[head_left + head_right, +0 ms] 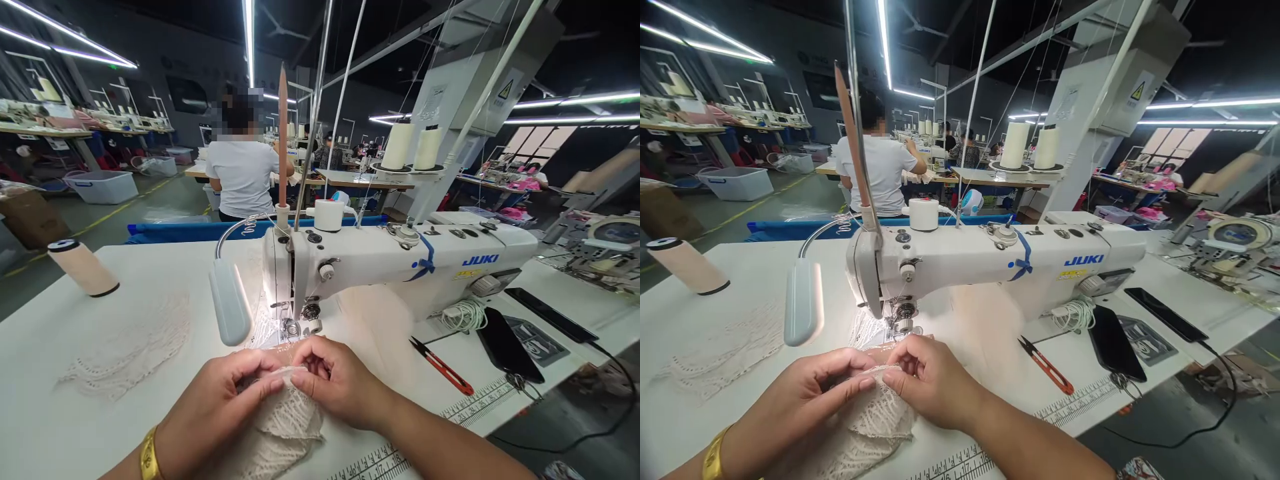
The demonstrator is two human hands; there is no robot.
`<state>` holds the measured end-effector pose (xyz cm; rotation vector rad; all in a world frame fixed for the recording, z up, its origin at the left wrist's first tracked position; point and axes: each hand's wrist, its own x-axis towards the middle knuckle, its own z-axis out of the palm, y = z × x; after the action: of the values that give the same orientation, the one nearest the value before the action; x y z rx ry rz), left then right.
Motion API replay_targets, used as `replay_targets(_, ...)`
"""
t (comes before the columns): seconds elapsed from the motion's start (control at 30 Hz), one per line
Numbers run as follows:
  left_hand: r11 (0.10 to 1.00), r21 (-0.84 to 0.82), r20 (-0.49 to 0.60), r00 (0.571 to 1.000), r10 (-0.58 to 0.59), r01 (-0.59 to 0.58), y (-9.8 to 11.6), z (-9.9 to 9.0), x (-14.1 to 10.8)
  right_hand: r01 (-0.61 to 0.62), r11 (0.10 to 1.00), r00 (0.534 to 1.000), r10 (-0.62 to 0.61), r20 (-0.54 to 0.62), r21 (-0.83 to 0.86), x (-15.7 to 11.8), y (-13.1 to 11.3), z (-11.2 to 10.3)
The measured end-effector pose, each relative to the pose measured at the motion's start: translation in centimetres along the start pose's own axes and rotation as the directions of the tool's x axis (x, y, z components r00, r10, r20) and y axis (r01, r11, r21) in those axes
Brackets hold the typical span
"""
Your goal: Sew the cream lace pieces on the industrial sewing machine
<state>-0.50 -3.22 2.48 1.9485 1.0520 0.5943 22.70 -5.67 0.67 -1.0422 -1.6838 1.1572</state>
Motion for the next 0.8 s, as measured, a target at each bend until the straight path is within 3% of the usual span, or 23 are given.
replay_targets(0.3, 0.998, -0.053, 0.031, 0.999, -0.025, 0.027, -0.1, -0.3, -0.2, -0.043, 0.991, 0.999, 0.041, 0.017, 0.124, 0.2, -0.2, -0.1)
replay_targets(0.6, 0.994, -0.058, 0.038, 0.996, -0.086, 0.088, 0.5, -0.1, -0.1, -0.085, 0.994, 0.996, 0.084, 0.017, 0.065, 0.0, -0.2, -0.4)
replay_targets(0.7, 0.996, -0.058, 0.049, 0.997, -0.061, 0.063, 1.4, -0.4, -0.7, -0.035, 0.999, 0.999, 0.035, 0.011, -0.001, -0.4, -1.0, -0.2)
replay_targets(0.8, 0.998, 0.003, 0.102, 0.993, -0.056, 0.055, 3.4, -1.8, -2.6, -0.031, 0.999, 0.998, 0.032, 0.045, -0.013, -1.8, -2.9, 0.4)
